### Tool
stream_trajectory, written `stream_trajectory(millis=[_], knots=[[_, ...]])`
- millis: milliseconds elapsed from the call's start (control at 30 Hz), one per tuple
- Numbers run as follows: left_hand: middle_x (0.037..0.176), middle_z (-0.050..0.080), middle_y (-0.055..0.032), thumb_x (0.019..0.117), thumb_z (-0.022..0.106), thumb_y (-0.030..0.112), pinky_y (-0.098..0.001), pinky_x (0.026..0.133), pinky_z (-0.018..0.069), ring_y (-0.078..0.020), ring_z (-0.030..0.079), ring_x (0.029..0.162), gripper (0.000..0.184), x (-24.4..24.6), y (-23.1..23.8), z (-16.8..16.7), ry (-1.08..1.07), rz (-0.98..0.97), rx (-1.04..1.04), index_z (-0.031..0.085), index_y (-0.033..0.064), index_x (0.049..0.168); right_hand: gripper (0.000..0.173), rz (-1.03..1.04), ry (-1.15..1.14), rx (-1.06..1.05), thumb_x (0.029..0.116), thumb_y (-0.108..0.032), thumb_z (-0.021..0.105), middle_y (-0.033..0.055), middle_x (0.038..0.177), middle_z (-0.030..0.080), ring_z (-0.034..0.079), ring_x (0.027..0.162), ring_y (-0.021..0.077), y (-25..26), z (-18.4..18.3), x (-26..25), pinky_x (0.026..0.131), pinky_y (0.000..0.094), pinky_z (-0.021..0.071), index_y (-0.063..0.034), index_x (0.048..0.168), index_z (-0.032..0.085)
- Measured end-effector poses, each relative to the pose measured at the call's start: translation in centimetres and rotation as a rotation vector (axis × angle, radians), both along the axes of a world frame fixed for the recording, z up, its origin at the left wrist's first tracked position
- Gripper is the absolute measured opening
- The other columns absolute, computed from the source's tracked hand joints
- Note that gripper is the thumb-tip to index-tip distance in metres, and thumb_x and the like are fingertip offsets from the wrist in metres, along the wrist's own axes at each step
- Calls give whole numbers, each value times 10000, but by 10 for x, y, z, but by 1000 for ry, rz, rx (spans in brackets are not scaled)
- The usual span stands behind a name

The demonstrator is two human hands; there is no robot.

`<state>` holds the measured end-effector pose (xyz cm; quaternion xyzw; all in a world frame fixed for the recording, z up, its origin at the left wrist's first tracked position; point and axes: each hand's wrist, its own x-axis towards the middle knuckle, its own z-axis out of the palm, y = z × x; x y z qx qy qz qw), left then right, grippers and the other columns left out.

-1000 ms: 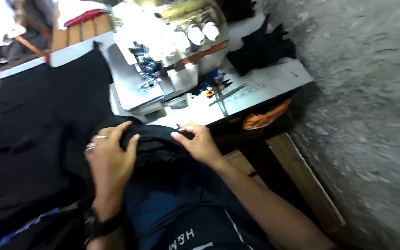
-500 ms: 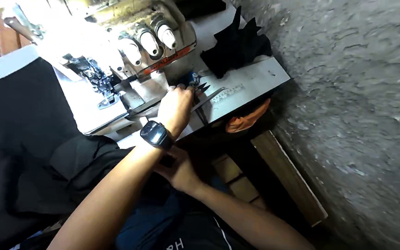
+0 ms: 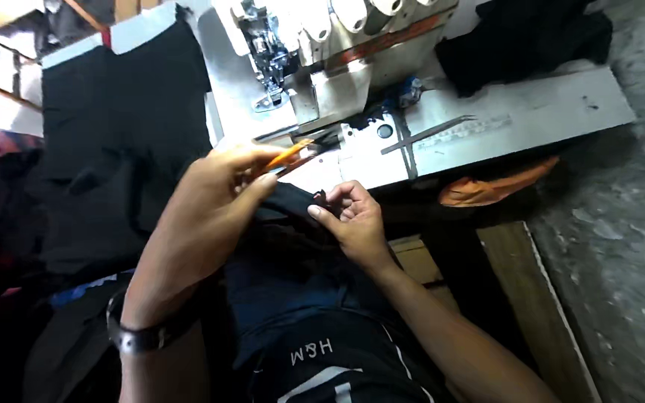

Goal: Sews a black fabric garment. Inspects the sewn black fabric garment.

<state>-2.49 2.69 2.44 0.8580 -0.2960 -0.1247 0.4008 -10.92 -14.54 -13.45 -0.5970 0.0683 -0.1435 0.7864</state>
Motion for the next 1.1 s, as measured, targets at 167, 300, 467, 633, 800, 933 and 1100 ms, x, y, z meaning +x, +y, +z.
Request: stream_trajectory(millis=[167, 300, 467, 633, 800, 933, 1100], knots=[[1123, 668, -57, 978, 578, 85, -252, 757, 582, -101, 656, 825, 412, -44, 67, -41, 639, 277, -857, 551, 145, 1386, 185, -18, -109, -161, 842, 43, 781, 31, 946, 730, 716, 896, 119, 2, 19, 0, 798, 265, 629, -49, 979, 698], [992, 665, -45, 1005, 558, 107, -299, 742, 621, -140, 693, 833, 494, -56, 77, -44, 696, 206, -996, 472, 167, 1488, 189, -7, -134, -332, 881, 3, 758, 52, 1071, 757, 715, 1029, 135, 6, 32, 3, 889, 275, 615, -41, 1063, 788], [945, 712, -5, 1062, 527, 117, -220, 674, 605, -87, 690, 765, 192, -58, 70, -33, 154, 210, -427, 612, 109, 1233, 263, -55, -141, -413, 878, -16, 768, 48, 1104, 746, 704, 1040, 121, 16, 47, 1, 881, 262, 615, -45, 1140, 773], [1011, 707, 48, 1026, 601, 304, -313, 808, 521, -77, 646, 920, 246, -50, 50, -37, -383, 255, 58, 772, 213, 1177, 407, -73, -105, -420, 853, -16, 789, 53, 1151, 701, 701, 892, 110, 25, 58, -2, 755, 252, 632, -51, 1253, 717], [1064, 696, -20, 1020, 603, 318, -453, 853, 453, -229, 612, 990, 270, -46, 37, -34, -535, 200, 177, 775, 210, 1198, 460, -86, -181, -494, 813, 6, 820, 77, 1219, 688, 706, 938, 123, 30, 60, -4, 780, 258, 638, -37, 1257, 709], [1026, 683, -23, 1019, 600, 309, -454, 849, 442, -235, 599, 962, 263, -44, 32, -35, -570, 162, 210, 782, 203, 1176, 442, -109, -252, -574, 807, 11, 825, 101, 1208, 682, 709, 967, 130, 32, 60, -3, 793, 260, 644, -6, 1235, 712], [1011, 684, -14, 1012, 604, 288, -436, 826, 443, -221, 599, 941, 247, -45, 27, -39, -579, 142, 201, 791, 213, 1154, 424, -109, -269, -576, 815, -2, 825, 100, 1204, 685, 706, 1037, 142, 32, 56, -4, 850, 274, 641, -10, 1226, 721]])
